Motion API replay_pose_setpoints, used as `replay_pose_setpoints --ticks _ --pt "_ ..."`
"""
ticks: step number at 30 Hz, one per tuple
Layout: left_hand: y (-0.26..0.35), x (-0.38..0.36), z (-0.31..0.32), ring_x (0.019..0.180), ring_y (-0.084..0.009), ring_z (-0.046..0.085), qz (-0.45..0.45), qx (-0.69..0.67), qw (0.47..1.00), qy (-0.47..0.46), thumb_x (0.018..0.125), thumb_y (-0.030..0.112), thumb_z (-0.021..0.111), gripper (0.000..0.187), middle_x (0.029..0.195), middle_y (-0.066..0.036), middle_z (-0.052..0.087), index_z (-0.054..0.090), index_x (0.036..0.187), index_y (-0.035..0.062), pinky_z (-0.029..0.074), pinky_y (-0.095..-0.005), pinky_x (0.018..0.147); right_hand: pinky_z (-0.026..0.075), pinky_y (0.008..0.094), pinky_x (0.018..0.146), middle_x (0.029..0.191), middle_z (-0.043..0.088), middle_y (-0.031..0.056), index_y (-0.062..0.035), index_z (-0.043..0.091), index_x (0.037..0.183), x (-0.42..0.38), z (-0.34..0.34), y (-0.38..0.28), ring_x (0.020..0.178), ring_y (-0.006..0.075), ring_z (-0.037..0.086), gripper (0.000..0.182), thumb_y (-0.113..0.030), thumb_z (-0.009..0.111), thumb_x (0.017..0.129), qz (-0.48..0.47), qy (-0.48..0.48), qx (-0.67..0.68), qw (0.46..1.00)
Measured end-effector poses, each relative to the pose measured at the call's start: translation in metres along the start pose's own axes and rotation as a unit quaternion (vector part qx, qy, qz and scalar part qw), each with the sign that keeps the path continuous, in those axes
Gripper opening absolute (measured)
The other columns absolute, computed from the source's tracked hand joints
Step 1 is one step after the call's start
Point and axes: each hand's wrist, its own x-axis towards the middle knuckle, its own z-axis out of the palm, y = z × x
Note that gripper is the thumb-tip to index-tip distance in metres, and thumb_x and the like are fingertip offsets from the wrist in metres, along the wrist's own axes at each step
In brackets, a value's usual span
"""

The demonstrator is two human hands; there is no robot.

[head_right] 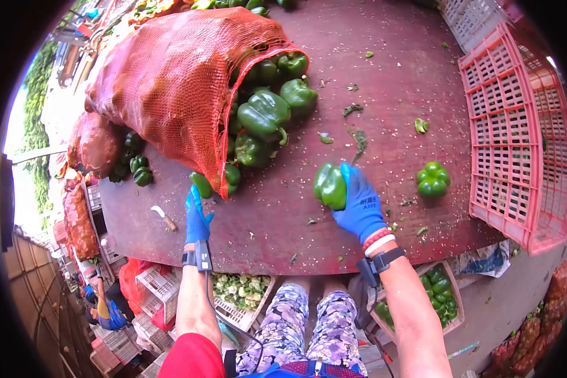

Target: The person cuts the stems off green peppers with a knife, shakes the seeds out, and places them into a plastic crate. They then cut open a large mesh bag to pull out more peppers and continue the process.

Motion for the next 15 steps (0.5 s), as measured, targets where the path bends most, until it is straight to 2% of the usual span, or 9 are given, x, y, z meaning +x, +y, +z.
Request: replay_pose_setpoints --ticks 1,3,4,6,7,10,11,14,15 --pt "-0.014 0.032 -0.012 0.143 -0.0253 0.032 0.006 -0.050 0.997 -0.057 0.097 0.063 0.046 0.076 0.156 -0.005 0.035 0.027 0.155 0.0178 0.030 -0.0524 0.110 0.040 0.0482 0.104 0.133 0.045 0.0233 -0.0082 0.030 0.147 0.003 -0.004 -0.002 0.120 0.0418 0.048 0.095 -0.024 0.078 0.067 -0.011 0.005 0.008 1.000" --pt "-0.051 0.080 -0.031 0.142 -0.0267 0.033 0.067 -0.019 0.992 -0.108 0.097 0.064 0.044 0.076 0.157 -0.004 0.032 0.025 0.156 0.0201 0.029 -0.0528 0.111 0.041 0.0476 0.103 0.131 0.046 0.0232 -0.0074 0.031 0.145 0.002 -0.010 0.006 0.119 0.0413 0.049 0.095 -0.024 0.079 0.065 0.009 0.021 -0.012 1.000" --pt "-0.070 0.098 -0.038 0.142 -0.0276 0.034 0.124 0.062 0.985 -0.099 0.097 0.064 0.043 0.076 0.158 -0.004 0.031 0.023 0.157 0.0211 0.029 -0.0530 0.112 0.041 0.0472 0.103 0.130 0.046 0.0231 -0.0071 0.031 0.145 0.001 -0.015 0.011 0.118 0.0411 0.049 0.095 -0.024 0.080 0.065 0.021 0.028 -0.025 0.999" --pt "-0.081 0.095 -0.033 0.142 -0.0294 0.034 0.159 0.094 0.981 -0.066 0.098 0.064 0.043 0.076 0.159 -0.004 0.030 0.021 0.157 0.0218 0.028 -0.0525 0.112 0.044 0.0458 0.101 0.129 0.048 0.0212 -0.0061 0.032 0.144 0.002 -0.033 0.028 0.117 0.0379 0.052 0.094 -0.024 0.081 0.066 0.120 0.076 -0.012 0.990" --pt "-0.087 0.087 -0.025 0.141 -0.0304 0.035 0.138 0.047 0.988 -0.046 0.098 0.063 0.043 0.075 0.159 -0.004 0.030 0.022 0.157 0.0216 0.029 -0.0518 0.112 0.045 0.0451 0.100 0.129 0.050 0.0203 -0.0057 0.032 0.143 0.007 -0.040 0.036 0.116 0.0363 0.054 0.093 -0.024 0.082 0.067 0.168 0.102 -0.005 0.980" --pt "-0.064 -0.005 0.051 0.124 -0.0262 0.045 0.018 -0.152 0.987 0.059 0.099 0.053 0.051 0.064 0.136 -0.007 0.043 0.032 0.146 0.0137 0.037 -0.0428 0.102 0.048 0.0405 0.099 0.131 0.052 0.0155 -0.0057 0.032 0.143 0.028 -0.069 0.064 0.117 0.0302 0.056 0.088 -0.020 0.082 0.072 0.232 0.150 0.178 0.944" --pt "-0.063 -0.030 0.074 0.106 -0.0192 0.058 -0.016 -0.165 0.981 0.103 0.099 0.046 0.057 0.052 0.113 -0.009 0.058 0.047 0.134 0.0084 0.048 -0.0357 0.090 0.048 0.0374 0.100 0.129 0.055 0.0113 -0.0060 0.037 0.141 0.034 -0.089 0.056 0.117 0.0263 0.057 0.079 -0.017 0.080 0.076 0.290 0.116 0.291 0.904" --pt "-0.069 -0.094 0.132 0.085 -0.0210 0.067 -0.104 -0.112 0.986 -0.071 0.097 0.038 0.062 0.046 0.104 -0.009 0.063 0.050 0.129 0.0071 0.056 -0.0328 0.068 0.052 0.0380 0.095 0.125 0.057 0.0083 -0.0071 0.040 0.140 0.019 -0.103 0.068 0.111 0.0229 0.061 0.075 -0.016 0.080 0.077 0.314 0.044 0.623 0.715" --pt "-0.061 -0.110 0.149 0.092 -0.0237 0.066 -0.134 -0.136 0.964 -0.185 0.098 0.041 0.061 0.048 0.111 -0.012 0.061 0.051 0.128 0.0055 0.057 -0.0381 0.072 0.052 0.0379 0.096 0.127 0.056 0.0083 -0.0076 0.041 0.141 0.013 -0.108 0.059 0.113 0.0223 0.060 0.074 -0.015 0.079 0.078 0.318 0.010 0.657 0.684"
